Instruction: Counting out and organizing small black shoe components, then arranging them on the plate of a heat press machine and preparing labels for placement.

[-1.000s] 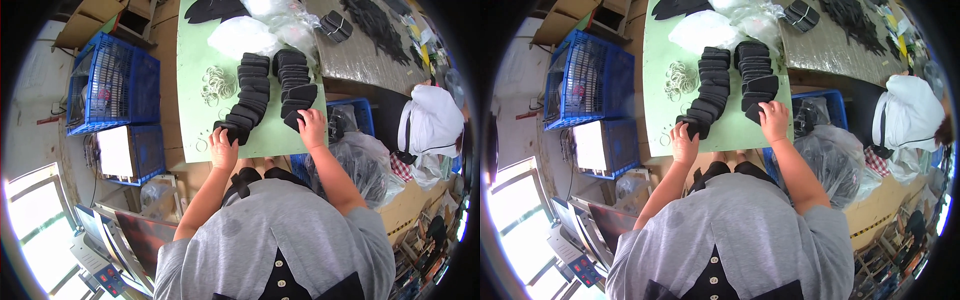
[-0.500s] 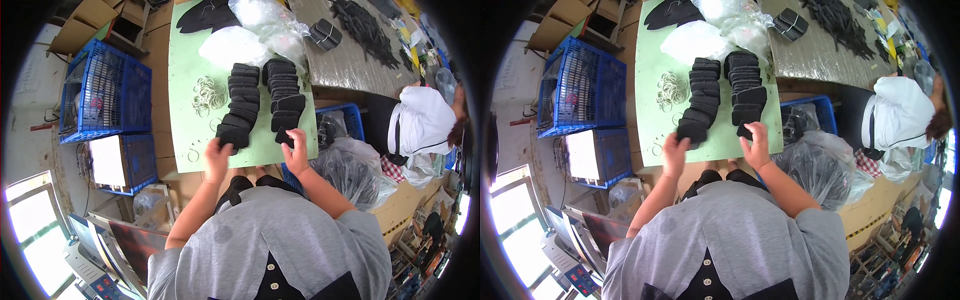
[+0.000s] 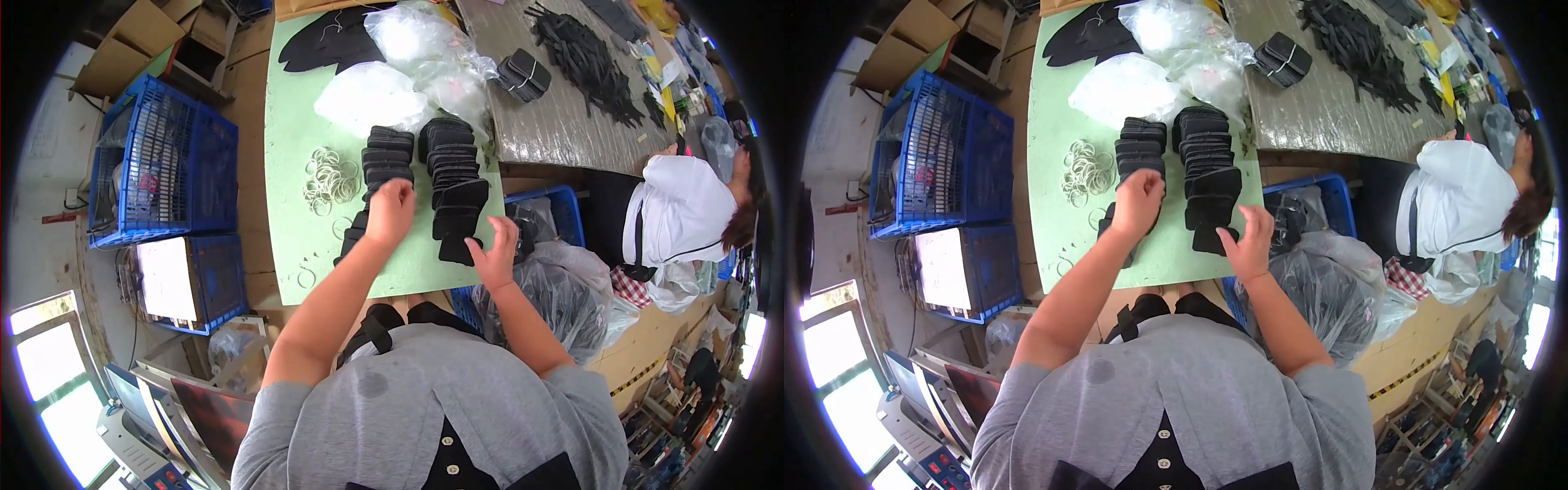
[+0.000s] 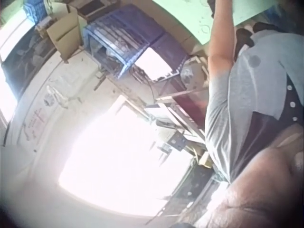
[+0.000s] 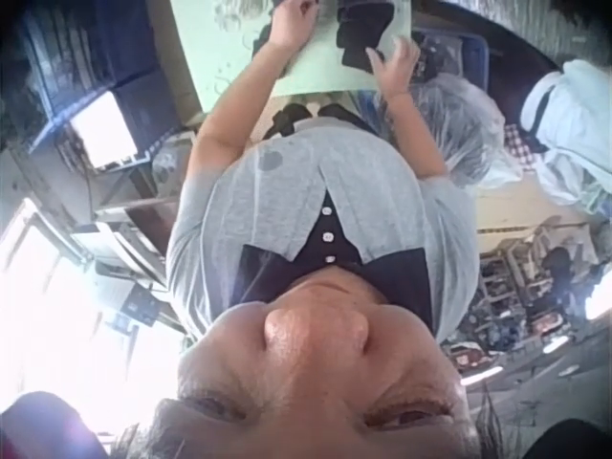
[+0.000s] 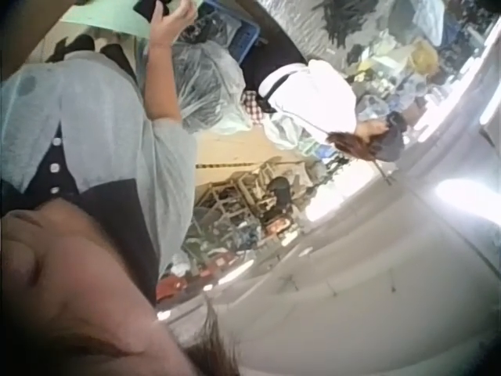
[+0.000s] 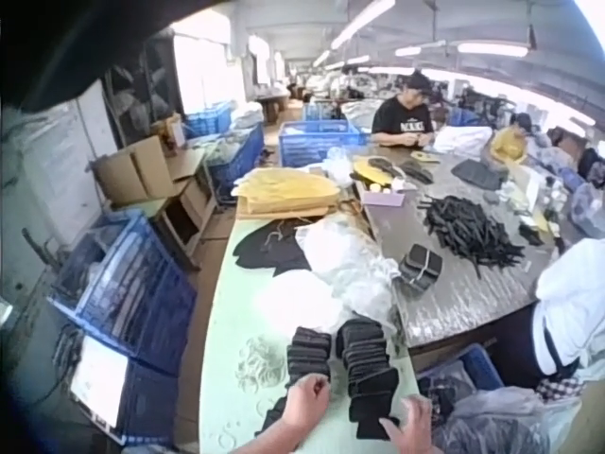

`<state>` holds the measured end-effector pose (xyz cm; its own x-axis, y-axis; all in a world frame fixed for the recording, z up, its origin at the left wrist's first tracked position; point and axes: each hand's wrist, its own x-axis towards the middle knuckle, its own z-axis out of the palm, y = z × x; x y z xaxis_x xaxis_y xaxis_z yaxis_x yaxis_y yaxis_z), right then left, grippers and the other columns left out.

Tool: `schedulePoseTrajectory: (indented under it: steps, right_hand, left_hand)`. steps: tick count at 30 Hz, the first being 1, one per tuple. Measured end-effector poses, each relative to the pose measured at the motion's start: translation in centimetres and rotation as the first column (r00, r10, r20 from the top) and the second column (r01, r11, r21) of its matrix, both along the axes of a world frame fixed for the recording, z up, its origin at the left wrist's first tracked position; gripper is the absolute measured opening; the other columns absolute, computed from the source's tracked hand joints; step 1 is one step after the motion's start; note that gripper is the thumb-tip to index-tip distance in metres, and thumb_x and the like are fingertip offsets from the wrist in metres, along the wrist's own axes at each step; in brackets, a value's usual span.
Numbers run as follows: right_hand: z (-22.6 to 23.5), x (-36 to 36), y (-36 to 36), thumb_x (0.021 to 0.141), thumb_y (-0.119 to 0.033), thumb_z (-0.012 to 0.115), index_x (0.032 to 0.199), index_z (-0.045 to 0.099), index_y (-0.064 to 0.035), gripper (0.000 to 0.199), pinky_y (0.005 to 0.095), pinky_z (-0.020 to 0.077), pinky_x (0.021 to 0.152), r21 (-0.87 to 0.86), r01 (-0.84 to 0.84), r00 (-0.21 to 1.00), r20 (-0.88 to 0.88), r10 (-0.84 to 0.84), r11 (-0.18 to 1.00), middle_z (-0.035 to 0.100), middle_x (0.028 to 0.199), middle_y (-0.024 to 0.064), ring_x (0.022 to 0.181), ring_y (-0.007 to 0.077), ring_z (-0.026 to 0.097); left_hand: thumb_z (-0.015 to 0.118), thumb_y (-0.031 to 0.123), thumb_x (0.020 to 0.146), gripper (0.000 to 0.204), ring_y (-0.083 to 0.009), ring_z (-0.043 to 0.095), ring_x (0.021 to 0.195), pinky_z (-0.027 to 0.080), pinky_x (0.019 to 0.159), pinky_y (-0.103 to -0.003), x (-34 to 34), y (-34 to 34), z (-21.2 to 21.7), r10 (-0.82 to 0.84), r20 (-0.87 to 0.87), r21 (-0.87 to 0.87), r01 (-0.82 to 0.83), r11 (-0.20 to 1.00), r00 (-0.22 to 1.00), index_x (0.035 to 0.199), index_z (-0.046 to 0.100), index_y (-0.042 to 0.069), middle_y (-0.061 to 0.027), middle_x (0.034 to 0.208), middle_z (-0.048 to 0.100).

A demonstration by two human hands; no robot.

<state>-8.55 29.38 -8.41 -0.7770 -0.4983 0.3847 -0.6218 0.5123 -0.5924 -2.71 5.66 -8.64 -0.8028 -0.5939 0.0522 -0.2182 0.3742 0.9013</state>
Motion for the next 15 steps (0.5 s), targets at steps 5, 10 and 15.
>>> schedulePoseTrajectory:
  steps: [5,10,15]
  right_hand:
    - [1.4,-7.0,-4.6,0.083,-0.015,0.071,0.117,0.055,-0.0031,0.04,0.0403,0.0405,0.098,-0.029,-0.065,0.997,-0.045,0.063,0.997,0.053,0.114,0.0168,0.109,0.034,0.05]
    - [-0.5,-13.6,-8.7,0.085,-0.012,0.069,0.117,0.057,-0.0042,0.035,0.0363,0.0474,0.088,-0.052,-0.031,0.987,0.153,0.038,0.998,0.054,0.114,0.0168,0.099,0.0292,0.057]
    - [-1.5,-15.5,-10.2,0.077,-0.012,0.077,0.118,0.056,-0.0044,0.047,0.0378,0.0481,0.078,-0.033,0.016,0.92,0.391,-0.002,0.999,0.055,0.102,0.015,0.084,0.0287,0.057]
  left_hand:
    - [0.067,0.009,0.084,0.021,-0.0179,0.066,0.069,0.052,0.066,-0.03,-6.8,-3.8,0.2,-0.076,0.046,-0.04,0.078,0.996,0.996,0.101,0.065,-0.002,-0.0125,0.078,0.068]
    - [0.072,0.012,0.078,0.032,-0.0308,0.068,0.08,0.053,0.073,-0.036,-11.7,-4.8,0.9,-0.134,0.189,-0.186,0.169,0.968,0.973,0.105,0.065,-0.004,-0.0192,0.086,0.069]
    - [0.076,0.013,0.074,0.04,-0.0305,0.067,0.092,0.052,0.08,-0.037,-13.7,-4.5,1.6,-0.164,0.296,-0.091,0.199,0.976,0.941,0.109,0.064,-0.004,-0.0201,0.099,0.069]
